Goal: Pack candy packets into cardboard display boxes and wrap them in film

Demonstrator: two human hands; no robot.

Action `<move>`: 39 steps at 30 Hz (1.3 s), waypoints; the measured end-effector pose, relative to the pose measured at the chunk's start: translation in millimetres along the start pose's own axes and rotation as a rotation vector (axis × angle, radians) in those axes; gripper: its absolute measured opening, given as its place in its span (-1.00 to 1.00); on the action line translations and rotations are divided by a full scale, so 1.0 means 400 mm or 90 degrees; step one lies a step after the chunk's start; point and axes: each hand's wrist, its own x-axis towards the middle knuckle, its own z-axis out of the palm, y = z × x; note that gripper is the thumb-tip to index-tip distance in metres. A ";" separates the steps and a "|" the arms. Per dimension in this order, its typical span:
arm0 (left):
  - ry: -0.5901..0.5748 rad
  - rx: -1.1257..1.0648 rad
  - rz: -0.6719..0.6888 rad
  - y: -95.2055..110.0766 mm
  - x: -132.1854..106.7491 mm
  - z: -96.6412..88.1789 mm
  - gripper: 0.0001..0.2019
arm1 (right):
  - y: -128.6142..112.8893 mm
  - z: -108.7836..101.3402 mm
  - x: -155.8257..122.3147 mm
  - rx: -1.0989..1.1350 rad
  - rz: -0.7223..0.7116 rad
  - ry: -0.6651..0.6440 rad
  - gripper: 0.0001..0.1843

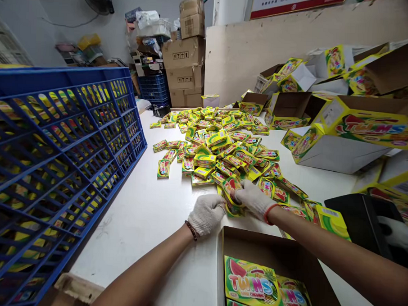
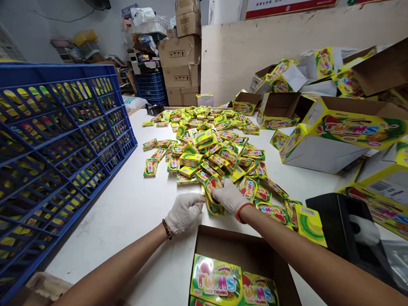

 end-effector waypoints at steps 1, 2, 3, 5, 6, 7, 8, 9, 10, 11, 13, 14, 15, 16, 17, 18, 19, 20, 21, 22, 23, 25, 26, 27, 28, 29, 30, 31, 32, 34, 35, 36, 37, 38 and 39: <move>0.042 0.018 -0.029 -0.013 0.019 -0.012 -0.85 | -0.001 -0.001 -0.004 -0.050 0.007 -0.005 -0.65; 0.081 0.037 -0.063 -0.025 0.046 -0.027 -0.87 | -0.004 0.000 -0.009 -0.108 0.003 -0.023 -0.61; 0.111 0.058 -0.099 -0.038 0.077 -0.043 -0.85 | -0.007 0.004 -0.013 -0.174 -0.007 -0.049 -0.55; 0.128 0.090 -0.159 -0.058 0.140 -0.075 -0.73 | -0.012 0.017 -0.017 -0.321 -0.030 -0.103 -0.47; 0.121 0.095 -0.179 -0.067 0.166 -0.088 -0.69 | -0.013 0.025 -0.016 -0.368 -0.034 -0.123 -0.47; 0.112 0.091 -0.193 -0.076 0.185 -0.100 -0.70 | -0.013 0.032 -0.014 -0.377 -0.026 -0.130 -0.51; 0.107 0.078 -0.202 -0.083 0.196 -0.109 -0.74 | -0.013 0.038 -0.010 -0.324 -0.006 -0.128 -0.57; 0.110 0.058 -0.209 -0.091 0.198 -0.114 -0.80 | -0.012 0.042 -0.006 -0.222 0.019 -0.123 -0.62; 0.117 0.036 -0.219 -0.098 0.193 -0.115 -0.85 | -0.012 0.045 -0.002 -0.097 0.041 -0.114 -0.65; 0.122 0.011 -0.230 -0.103 0.182 -0.113 -0.87 | -0.014 0.047 0.000 0.036 0.059 -0.108 -0.65; 0.122 -0.047 -0.249 -0.109 0.143 -0.095 -0.81 | -0.021 0.050 0.002 0.274 0.080 -0.123 -0.63; 0.113 -0.076 -0.252 -0.109 0.118 -0.080 -0.78 | -0.026 0.052 0.002 0.362 0.079 -0.146 -0.61; 0.102 -0.104 -0.250 -0.106 0.092 -0.062 -0.76 | -0.032 0.055 0.003 0.438 0.076 -0.173 -0.60; 0.091 -0.127 -0.242 -0.101 0.066 -0.043 -0.75 | -0.038 0.059 0.004 0.511 0.075 -0.191 -0.59; 0.083 -0.144 -0.232 -0.096 0.042 -0.026 -0.74 | -0.042 0.062 0.007 0.559 0.076 -0.194 -0.59; 0.078 -0.152 -0.221 -0.091 0.020 -0.011 -0.75 | -0.045 0.064 0.010 0.568 0.077 -0.180 -0.59; 0.077 -0.150 -0.213 -0.088 0.004 -0.001 -0.76 | -0.046 0.065 0.013 0.547 0.080 -0.152 -0.59; 0.081 -0.138 -0.208 -0.088 -0.008 0.004 -0.78 | -0.045 0.062 0.016 0.495 0.087 -0.113 -0.61; 0.090 -0.118 -0.205 -0.091 -0.012 0.002 -0.79 | -0.042 0.057 0.019 0.414 0.087 -0.074 -0.63; 0.102 -0.093 -0.203 -0.097 -0.010 -0.005 -0.80 | -0.037 0.050 0.019 0.312 0.074 -0.044 -0.65; 0.118 -0.072 -0.198 -0.107 -0.003 -0.017 -0.84 | -0.032 0.042 0.017 0.205 0.053 -0.032 -0.65; 0.108 0.012 -0.167 -0.131 0.025 -0.045 -0.69 | -0.023 0.027 0.008 0.023 0.009 -0.061 -0.63; 0.080 0.063 -0.144 -0.144 0.041 -0.059 -0.53 | -0.019 0.022 0.001 -0.049 -0.006 -0.098 -0.61; 0.045 0.111 -0.122 -0.157 0.056 -0.070 -0.41 | -0.018 0.019 -0.006 -0.113 -0.011 -0.140 -0.59; 0.011 0.153 -0.103 -0.167 0.067 -0.078 -0.36 | -0.017 0.019 -0.012 -0.170 -0.014 -0.176 -0.59; -0.013 0.182 -0.088 -0.175 0.074 -0.083 -0.36 | -0.019 0.020 -0.016 -0.224 -0.030 -0.199 -0.60; -0.026 0.194 -0.074 -0.180 0.076 -0.085 -0.37 | -0.023 0.022 -0.018 -0.269 -0.065 -0.208 -0.62; -0.027 0.187 -0.061 -0.183 0.073 -0.085 -0.37 | -0.028 0.024 -0.018 -0.297 -0.116 -0.207 -0.67; -0.031 0.184 -0.041 -0.184 0.067 -0.083 -0.35 | -0.035 0.028 -0.015 -0.307 -0.174 -0.194 -0.71; -0.054 0.169 0.008 -0.180 0.047 -0.079 -0.35 | -0.051 0.035 -0.004 -0.314 -0.277 -0.167 -0.74; -0.070 0.151 0.031 -0.177 0.036 -0.077 -0.40 | -0.059 0.040 0.003 -0.325 -0.309 -0.165 -0.73; -0.087 0.130 0.048 -0.174 0.027 -0.075 -0.47 | -0.066 0.046 0.011 -0.346 -0.324 -0.169 -0.72; -0.097 0.106 0.057 -0.173 0.020 -0.074 -0.54 | -0.070 0.051 0.019 -0.373 -0.329 -0.176 -0.72; -0.102 0.083 0.057 -0.172 0.015 -0.073 -0.58 | -0.073 0.057 0.027 -0.402 -0.328 -0.183 -0.70; -0.101 0.060 0.051 -0.172 0.013 -0.073 -0.60 | -0.074 0.063 0.034 -0.424 -0.324 -0.184 -0.68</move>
